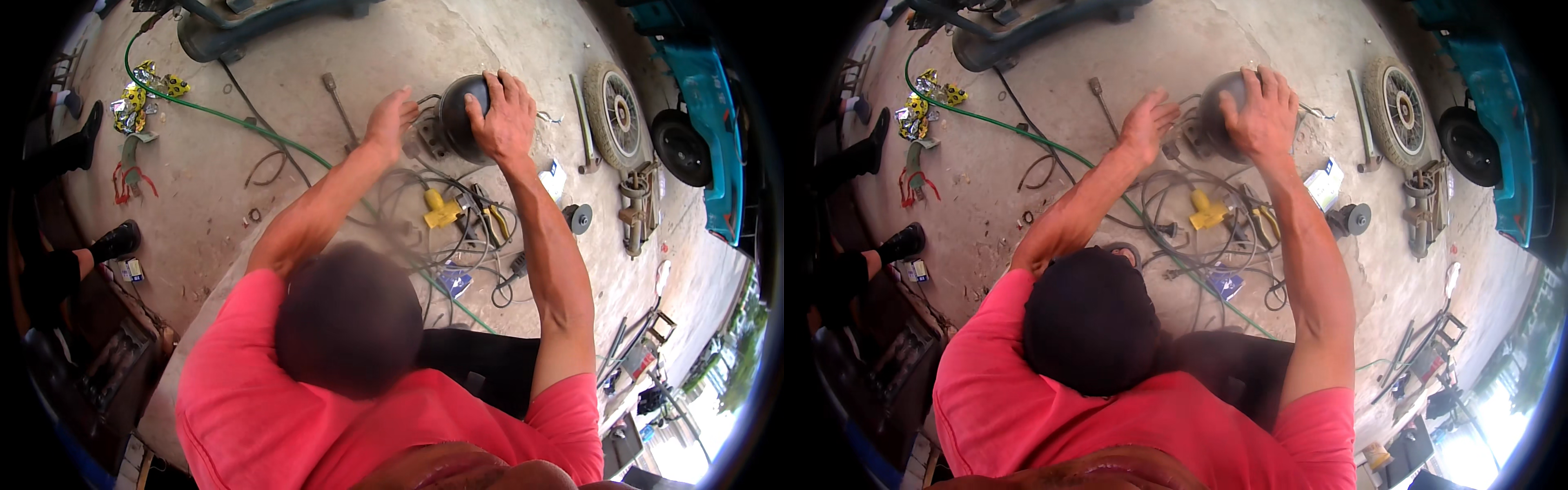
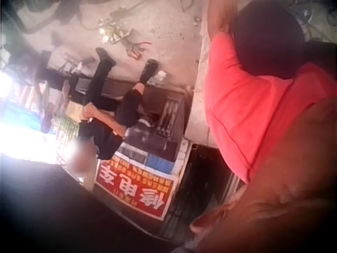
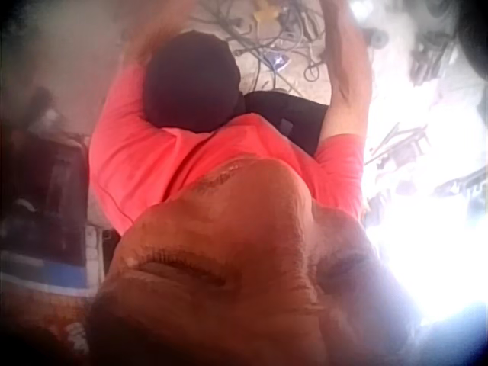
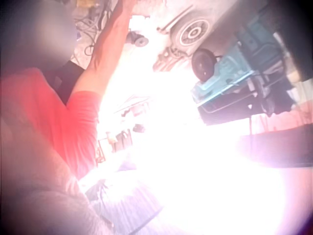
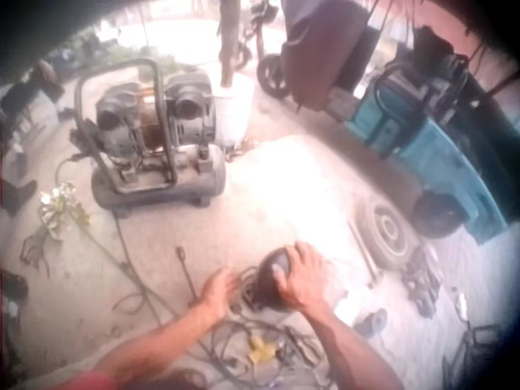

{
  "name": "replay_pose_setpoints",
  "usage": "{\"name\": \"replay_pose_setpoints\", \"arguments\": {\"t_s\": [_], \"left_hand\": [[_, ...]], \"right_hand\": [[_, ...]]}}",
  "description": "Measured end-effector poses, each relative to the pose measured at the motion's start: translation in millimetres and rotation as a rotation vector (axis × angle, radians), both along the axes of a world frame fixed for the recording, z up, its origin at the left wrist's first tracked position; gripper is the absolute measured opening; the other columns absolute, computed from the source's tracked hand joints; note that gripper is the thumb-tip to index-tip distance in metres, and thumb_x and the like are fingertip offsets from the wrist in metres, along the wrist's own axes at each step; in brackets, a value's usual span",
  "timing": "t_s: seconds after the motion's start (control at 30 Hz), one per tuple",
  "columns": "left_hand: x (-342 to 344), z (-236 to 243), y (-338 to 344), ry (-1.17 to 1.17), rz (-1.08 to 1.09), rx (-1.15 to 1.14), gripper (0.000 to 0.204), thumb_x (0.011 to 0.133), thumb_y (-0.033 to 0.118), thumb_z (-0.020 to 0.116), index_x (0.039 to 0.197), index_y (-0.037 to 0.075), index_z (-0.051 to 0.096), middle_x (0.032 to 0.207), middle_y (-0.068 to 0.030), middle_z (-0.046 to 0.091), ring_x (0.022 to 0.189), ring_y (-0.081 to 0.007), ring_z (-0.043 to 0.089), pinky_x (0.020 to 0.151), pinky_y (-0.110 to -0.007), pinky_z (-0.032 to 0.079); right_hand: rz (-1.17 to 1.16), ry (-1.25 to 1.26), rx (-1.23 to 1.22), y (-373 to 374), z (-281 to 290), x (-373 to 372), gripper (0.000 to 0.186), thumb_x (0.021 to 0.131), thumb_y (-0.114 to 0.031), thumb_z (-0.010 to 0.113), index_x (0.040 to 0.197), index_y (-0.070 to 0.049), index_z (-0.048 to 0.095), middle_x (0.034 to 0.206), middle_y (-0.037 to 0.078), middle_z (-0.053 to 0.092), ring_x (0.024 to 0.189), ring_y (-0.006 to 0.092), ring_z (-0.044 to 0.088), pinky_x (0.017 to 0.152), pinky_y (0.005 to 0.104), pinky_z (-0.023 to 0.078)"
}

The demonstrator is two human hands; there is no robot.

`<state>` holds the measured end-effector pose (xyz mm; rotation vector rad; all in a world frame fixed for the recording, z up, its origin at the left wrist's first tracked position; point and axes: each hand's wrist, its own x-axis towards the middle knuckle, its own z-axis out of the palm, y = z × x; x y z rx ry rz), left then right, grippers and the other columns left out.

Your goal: The person uses an angle grinder to cut or sand a metal mechanical component, then manipulates wires and a yellow electrical component, eventually placing it back onto a compressor unit.

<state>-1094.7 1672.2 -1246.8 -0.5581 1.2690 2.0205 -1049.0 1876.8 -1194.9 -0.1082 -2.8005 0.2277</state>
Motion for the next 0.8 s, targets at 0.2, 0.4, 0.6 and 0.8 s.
{"name": "replay_pose_setpoints", "arguments": {"t_s": [0.2,0.4,0.6,0.8], "left_hand": [[-1.4,2.7,1.8,0.005,-0.003,-0.014,0.085,0.096,0.054,0.057,0.154,-0.004,0.035,0.149,-0.028,0.051,0.14,-0.0356,0.047,0.121,-0.045,0.025],[-1.7,-0.2,2.8,0.015,0.002,-0.029,0.085,0.095,0.053,0.057,0.154,-0.005,0.036,0.15,-0.029,0.049,0.14,-0.037,0.047,0.121,-0.045,0.026],[-1.0,0.1,4.5,0.016,0.005,-0.026,0.085,0.095,0.052,0.058,0.154,-0.005,0.035,0.151,-0.0295,0.048,0.142,-0.0371,0.045,0.122,-0.045,0.024],[-0.6,0.7,5.1,0.01,0.017,-0.015,0.087,0.095,0.052,0.059,0.154,-0.006,0.033,0.152,-0.0296,0.046,0.142,-0.0371,0.044,0.122,-0.045,0.024]], "right_hand": [[-0.014,-0.01,0.019,-0.7,3.5,0.0,0.057,0.089,-0.043,0.067,0.135,-0.011,0.062,0.142,0.014,0.056,0.135,0.0341,0.047,0.112,0.049,0.033],[-0.01,-0.018,0.005,-3.1,6.3,-0.4,0.056,0.089,-0.043,0.067,0.134,-0.01,0.062,0.142,0.014,0.056,0.135,0.0344,0.046,0.112,0.0488,0.033],[-0.012,-0.002,0.008,-2.2,6.2,-0.7,0.055,0.089,-0.042,0.067,0.133,-0.01,0.063,0.14,0.014,0.057,0.134,0.0344,0.047,0.111,0.0486,0.033],[-0.013,0.005,0.015,-2.3,5.2,-0.7,0.055,0.089,-0.043,0.067,0.133,-0.009,0.063,0.14,0.015,0.057,0.134,0.0347,0.047,0.11,0.0485,0.034]]}}
